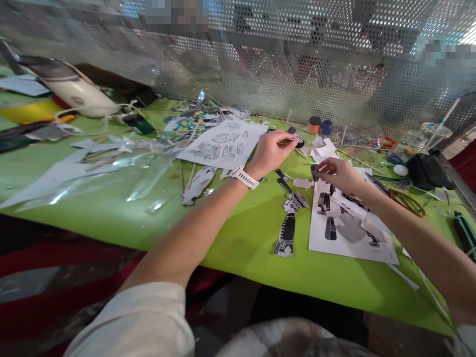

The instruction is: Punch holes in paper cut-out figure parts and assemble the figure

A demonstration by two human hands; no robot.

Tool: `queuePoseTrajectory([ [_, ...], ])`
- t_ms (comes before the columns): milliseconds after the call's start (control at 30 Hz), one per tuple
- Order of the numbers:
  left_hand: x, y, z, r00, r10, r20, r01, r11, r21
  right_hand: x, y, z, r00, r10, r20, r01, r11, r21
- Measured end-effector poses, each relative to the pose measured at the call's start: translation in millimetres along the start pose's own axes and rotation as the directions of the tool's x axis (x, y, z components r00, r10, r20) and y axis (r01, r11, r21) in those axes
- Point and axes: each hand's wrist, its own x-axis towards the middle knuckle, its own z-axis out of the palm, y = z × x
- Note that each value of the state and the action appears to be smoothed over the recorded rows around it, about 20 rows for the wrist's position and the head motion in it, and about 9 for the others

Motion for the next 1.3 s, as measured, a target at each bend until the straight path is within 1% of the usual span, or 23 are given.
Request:
queuePoseTrajectory([
  [133, 0, -2, 1.1, 0.999, -0.036, -0.018, 0.037, 0.999, 0.003, 43, -13, 19, 0.999, -0.045, -0.002, 0.045, 0.995, -0.092],
  [233, -1, -3, 3.0, 1.000, -0.018, -0.001, 0.018, 1.000, 0.016, 57, -16, 25, 0.997, -0.074, 0.026, 0.078, 0.975, -0.209],
  [300, -1, -4, 4.8, 1.000, -0.004, 0.018, 0.003, 0.999, 0.043, 56, -17, 26, 0.994, -0.091, 0.065, 0.105, 0.955, -0.278],
  [367, -2, -4, 6.6, 0.999, 0.003, 0.037, -0.006, 0.997, 0.076, 48, -16, 28, 0.987, -0.102, 0.124, 0.137, 0.937, -0.321],
  [467, -2, -5, 8.1, 0.999, 0.009, 0.054, -0.014, 0.995, 0.101, 36, -15, 29, 0.974, -0.091, 0.207, 0.160, 0.923, -0.349],
  [533, -1, -7, 8.2, 0.999, 0.002, 0.053, -0.007, 0.995, 0.104, 32, -15, 29, 0.971, -0.077, 0.227, 0.156, 0.921, -0.356],
  [600, -1, -8, 8.2, 0.999, -0.010, 0.047, 0.005, 0.995, 0.104, 34, -16, 29, 0.978, -0.086, 0.192, 0.151, 0.921, -0.359],
  [733, -2, -8, 8.8, 0.999, -0.017, 0.043, 0.013, 0.994, 0.110, 48, -20, 34, 0.990, -0.140, 0.015, 0.136, 0.922, -0.364],
  [767, -3, -7, 9.2, 0.999, -0.019, 0.043, 0.014, 0.993, 0.115, 52, -20, 37, 0.989, -0.145, -0.012, 0.131, 0.923, -0.361],
  [800, -4, -6, 9.6, 0.999, -0.024, 0.044, 0.019, 0.992, 0.122, 56, -20, 39, 0.989, -0.146, -0.027, 0.127, 0.926, -0.357],
  [900, -5, -5, 10.6, 0.998, -0.044, 0.051, 0.037, 0.991, 0.131, 63, -16, 44, 0.993, -0.121, -0.008, 0.112, 0.940, -0.323],
  [1000, -6, -5, 10.8, 0.998, -0.049, 0.049, 0.043, 0.992, 0.116, 61, -10, 38, 0.994, -0.112, 0.000, 0.109, 0.963, -0.247],
  [1033, -6, -5, 11.0, 0.998, -0.047, 0.044, 0.042, 0.993, 0.109, 60, -8, 32, 0.994, -0.108, -0.015, 0.102, 0.971, -0.216],
  [1133, -7, -3, 13.9, 0.998, -0.024, 0.053, 0.020, 0.997, 0.071, 50, -4, 11, 0.992, -0.063, -0.109, 0.051, 0.992, -0.115],
  [1200, -11, 2, 18.5, 0.995, 0.029, 0.098, -0.033, 0.999, 0.040, 40, -3, -3, 0.991, -0.026, -0.134, 0.023, 0.999, -0.026],
  [1300, -21, 13, 28.7, 0.970, 0.141, 0.198, -0.145, 0.989, 0.002, 19, -1, -18, 0.997, -0.009, -0.072, 0.017, 0.994, 0.105],
])
